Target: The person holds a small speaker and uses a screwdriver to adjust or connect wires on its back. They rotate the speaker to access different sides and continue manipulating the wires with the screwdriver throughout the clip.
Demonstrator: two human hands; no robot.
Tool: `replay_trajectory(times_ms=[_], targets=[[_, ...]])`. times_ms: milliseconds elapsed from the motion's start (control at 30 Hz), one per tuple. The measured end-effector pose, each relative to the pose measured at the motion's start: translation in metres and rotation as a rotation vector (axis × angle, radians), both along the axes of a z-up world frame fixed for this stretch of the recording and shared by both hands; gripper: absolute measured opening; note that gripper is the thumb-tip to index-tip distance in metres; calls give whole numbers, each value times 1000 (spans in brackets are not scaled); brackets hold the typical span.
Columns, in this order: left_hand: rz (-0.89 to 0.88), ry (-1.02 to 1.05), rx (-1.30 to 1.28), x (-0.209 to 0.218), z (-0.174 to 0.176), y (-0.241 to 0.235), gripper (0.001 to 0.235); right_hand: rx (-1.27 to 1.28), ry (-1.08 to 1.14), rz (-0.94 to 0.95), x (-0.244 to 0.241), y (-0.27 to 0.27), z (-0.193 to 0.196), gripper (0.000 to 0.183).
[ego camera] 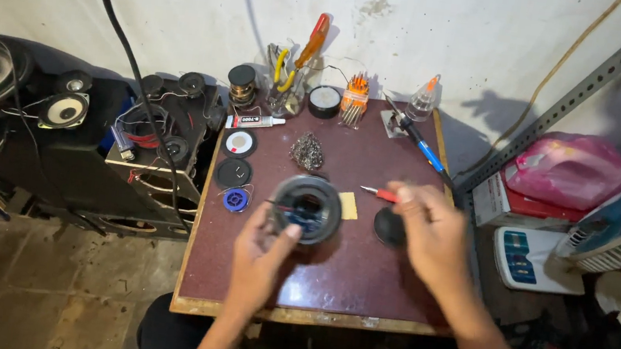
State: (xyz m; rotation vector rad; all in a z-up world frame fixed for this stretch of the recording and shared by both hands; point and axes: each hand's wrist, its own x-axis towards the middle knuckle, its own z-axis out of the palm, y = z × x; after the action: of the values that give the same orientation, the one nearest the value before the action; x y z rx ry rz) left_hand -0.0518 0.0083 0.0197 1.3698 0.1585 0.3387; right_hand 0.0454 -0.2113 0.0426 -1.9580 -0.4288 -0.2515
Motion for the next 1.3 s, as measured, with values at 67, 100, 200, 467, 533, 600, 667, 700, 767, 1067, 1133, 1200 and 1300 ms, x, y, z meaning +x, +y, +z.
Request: replay_trajectory(times_ms=[67,100,200,467,533,600,667,700,767,1067,1133,1200,1300], targets=[[49,-45,-9,-8,-10,11,42,-13,114,-68,3,-13,8,37],[101,-94,-18,-11,-14,17,40,-25,225,-133,4,-20,12,40],[251,-146,112,-18,-23,22,53,-149,393,-106,5,-29,-9,47],[321,-165,87,-23,-36,27,31,-571,82,266,-37,7,-66,41],[328,-153,66,-25,-37,28,30,-663,-39,319,-40,16,-78,40],[355,-134,78,-26,-32,26,35,-655,-194,331,-41,24,-81,37],[381,-160,52,-25,-41,27,36,-677,-214,314,-34,25,-80,33],[403,-185,25,-25,-46,28,37,-698,-232,293,-32,26,-79,30],[409,-170,36,-26,-40,26,34,-627,-264,261,-24,18,-72,30],[377,-217,84,-21,-47,23,59,-693,-276,65,0,-24,-69,24],[387,-196,60,-20,-51,23,64,-702,-263,79,1,-27,-78,17],[331,-188,-35,-19,-50,21,65,-721,-375,56,-2,-27,-83,7],[309,-167,-58,-20,-41,17,70,-607,-400,104,-15,-19,-56,8]])
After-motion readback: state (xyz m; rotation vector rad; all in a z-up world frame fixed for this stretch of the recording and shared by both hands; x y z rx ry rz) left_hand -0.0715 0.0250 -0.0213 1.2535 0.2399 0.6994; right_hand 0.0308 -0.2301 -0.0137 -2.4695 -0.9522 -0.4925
